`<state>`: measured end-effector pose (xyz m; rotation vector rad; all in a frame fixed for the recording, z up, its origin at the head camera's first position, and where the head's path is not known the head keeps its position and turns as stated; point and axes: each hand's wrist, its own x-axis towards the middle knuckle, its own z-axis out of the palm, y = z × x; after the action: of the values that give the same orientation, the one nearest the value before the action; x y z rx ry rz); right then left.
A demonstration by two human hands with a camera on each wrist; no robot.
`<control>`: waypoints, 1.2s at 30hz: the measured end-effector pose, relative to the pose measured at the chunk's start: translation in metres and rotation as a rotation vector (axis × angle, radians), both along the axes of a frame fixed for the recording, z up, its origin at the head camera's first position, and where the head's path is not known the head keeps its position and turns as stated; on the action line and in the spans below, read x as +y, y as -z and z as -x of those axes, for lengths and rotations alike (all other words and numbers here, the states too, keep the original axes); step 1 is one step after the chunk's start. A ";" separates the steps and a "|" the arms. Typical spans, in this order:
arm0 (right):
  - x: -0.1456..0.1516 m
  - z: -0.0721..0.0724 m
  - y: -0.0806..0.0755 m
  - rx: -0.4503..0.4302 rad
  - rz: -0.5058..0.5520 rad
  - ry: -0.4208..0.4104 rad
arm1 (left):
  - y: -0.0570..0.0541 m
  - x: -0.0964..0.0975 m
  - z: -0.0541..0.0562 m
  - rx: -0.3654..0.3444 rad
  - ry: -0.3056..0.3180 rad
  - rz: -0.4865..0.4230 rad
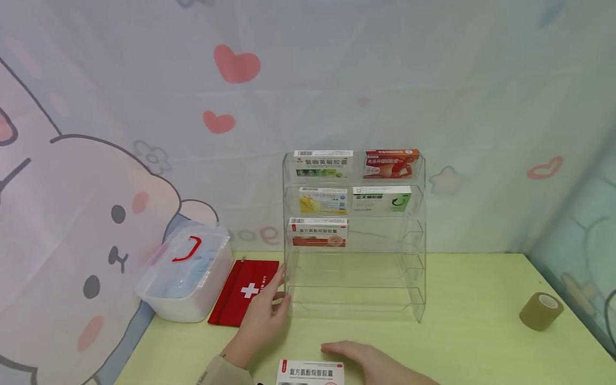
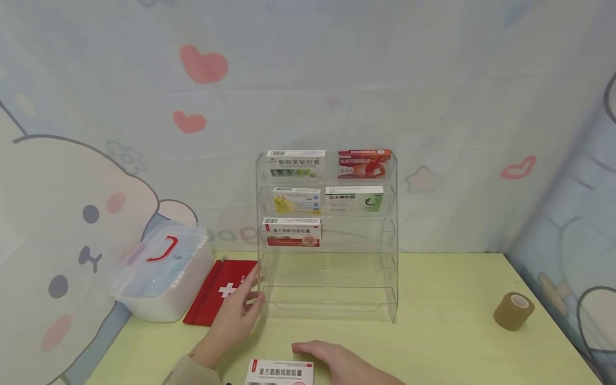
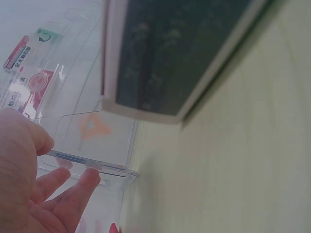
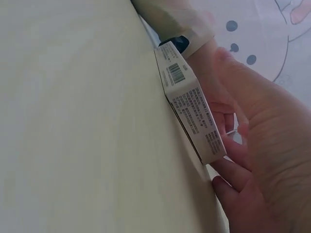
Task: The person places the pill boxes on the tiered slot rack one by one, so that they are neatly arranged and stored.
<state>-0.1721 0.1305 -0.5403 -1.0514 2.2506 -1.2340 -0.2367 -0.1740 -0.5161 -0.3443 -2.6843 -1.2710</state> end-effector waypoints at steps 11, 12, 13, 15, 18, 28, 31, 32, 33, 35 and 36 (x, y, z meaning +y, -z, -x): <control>0.005 0.000 0.007 0.073 -0.033 -0.093 | -0.003 0.001 0.000 -0.009 0.005 -0.007; 0.006 0.000 0.008 0.088 -0.038 -0.096 | -0.003 0.001 0.000 -0.008 0.006 -0.006; 0.006 0.000 0.008 0.101 -0.042 -0.098 | -0.002 0.001 0.000 -0.009 0.006 -0.004; 0.006 0.000 0.009 0.114 -0.049 -0.096 | -0.002 0.000 0.000 -0.008 0.006 -0.002; 0.004 0.000 0.010 0.138 -0.047 -0.091 | -0.002 0.000 0.000 -0.006 0.009 -0.004; 0.001 0.000 0.008 0.050 0.178 -0.080 | -0.004 -0.001 0.000 0.005 0.004 0.007; 0.001 -0.002 0.007 0.019 0.230 -0.054 | -0.005 0.000 0.000 0.005 0.012 0.005; 0.000 -0.002 0.006 0.006 0.246 -0.044 | -0.005 0.000 -0.001 0.006 0.014 0.004; 0.000 -0.003 0.006 -0.020 0.265 -0.037 | -0.005 0.000 -0.001 0.006 0.014 0.006; -0.001 -0.005 0.005 -0.066 0.302 -0.019 | -0.005 0.000 -0.001 0.006 0.015 0.007; -0.001 -0.006 0.005 -0.076 0.323 -0.011 | -0.005 0.000 -0.002 0.005 0.013 0.008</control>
<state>-0.1665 0.1293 -0.5456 -1.1030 2.0292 -1.6421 -0.2350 -0.1744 -0.5108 -0.3666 -2.6875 -1.2621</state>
